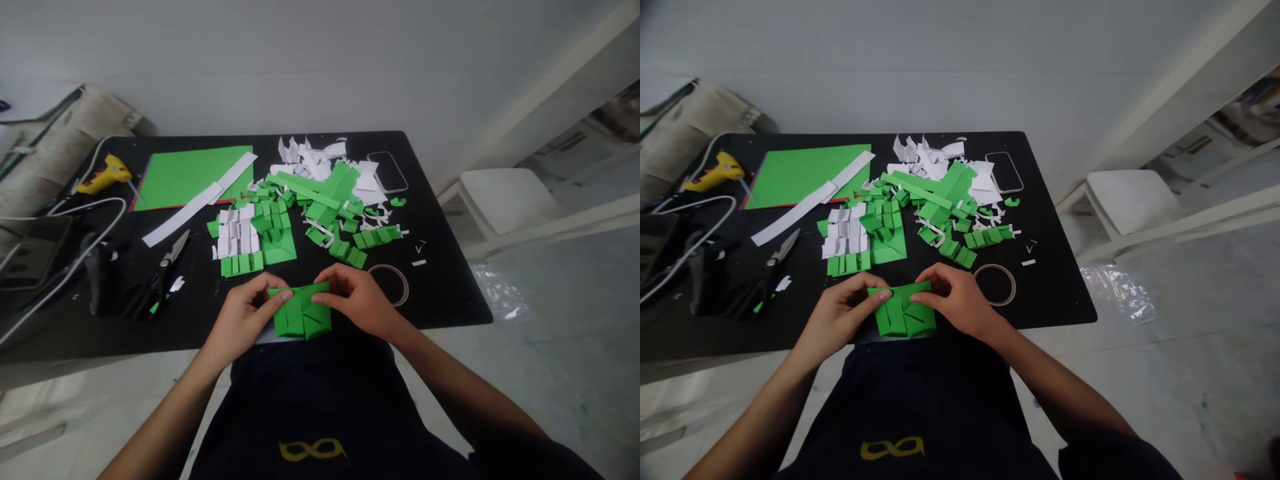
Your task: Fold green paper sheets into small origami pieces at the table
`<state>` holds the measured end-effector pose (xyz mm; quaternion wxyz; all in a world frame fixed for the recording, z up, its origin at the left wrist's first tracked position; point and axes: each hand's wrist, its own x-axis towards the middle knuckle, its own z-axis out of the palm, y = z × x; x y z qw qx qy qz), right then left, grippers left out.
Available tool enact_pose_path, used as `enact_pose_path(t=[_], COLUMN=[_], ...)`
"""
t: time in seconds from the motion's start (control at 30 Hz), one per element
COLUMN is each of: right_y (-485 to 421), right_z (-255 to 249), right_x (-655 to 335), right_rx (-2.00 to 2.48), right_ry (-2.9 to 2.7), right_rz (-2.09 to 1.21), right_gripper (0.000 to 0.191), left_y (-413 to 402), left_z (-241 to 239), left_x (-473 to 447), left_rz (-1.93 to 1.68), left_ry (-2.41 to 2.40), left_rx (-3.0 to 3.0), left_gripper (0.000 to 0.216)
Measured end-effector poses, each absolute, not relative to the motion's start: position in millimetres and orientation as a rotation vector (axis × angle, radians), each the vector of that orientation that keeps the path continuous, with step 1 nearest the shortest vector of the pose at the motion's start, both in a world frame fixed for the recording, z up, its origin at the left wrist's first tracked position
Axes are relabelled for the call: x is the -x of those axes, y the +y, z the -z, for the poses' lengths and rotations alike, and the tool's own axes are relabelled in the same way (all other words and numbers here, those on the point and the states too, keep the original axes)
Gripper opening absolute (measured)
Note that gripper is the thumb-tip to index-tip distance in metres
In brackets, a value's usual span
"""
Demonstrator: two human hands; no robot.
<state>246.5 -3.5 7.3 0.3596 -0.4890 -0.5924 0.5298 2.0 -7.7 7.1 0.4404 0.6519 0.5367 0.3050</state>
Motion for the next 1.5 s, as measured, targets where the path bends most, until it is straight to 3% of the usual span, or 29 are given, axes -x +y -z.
enact_pose_path(t=[0.57, 1.13, 1.5], right_y=[-10, -16, -12], right_z=[-14, -15, -12], right_x=[-243, -241, -237], right_rx=[1.303, 1.312, 1.284], right_ry=[-1.353, -1.412, -1.442], right_rz=[-1.441, -1.29, -1.376], right_gripper=[0.028, 0.029, 0.012], left_y=[-16, -20, -16], left_z=[-13, -10, -16], left_x=[-5, -2, -14], left_rz=[-0.829, -0.794, -0.711], left_ry=[1.319, 1.294, 1.27], left_rx=[-1.39, -1.498, -1.664], left_gripper=[0.019, 0.027, 0.027])
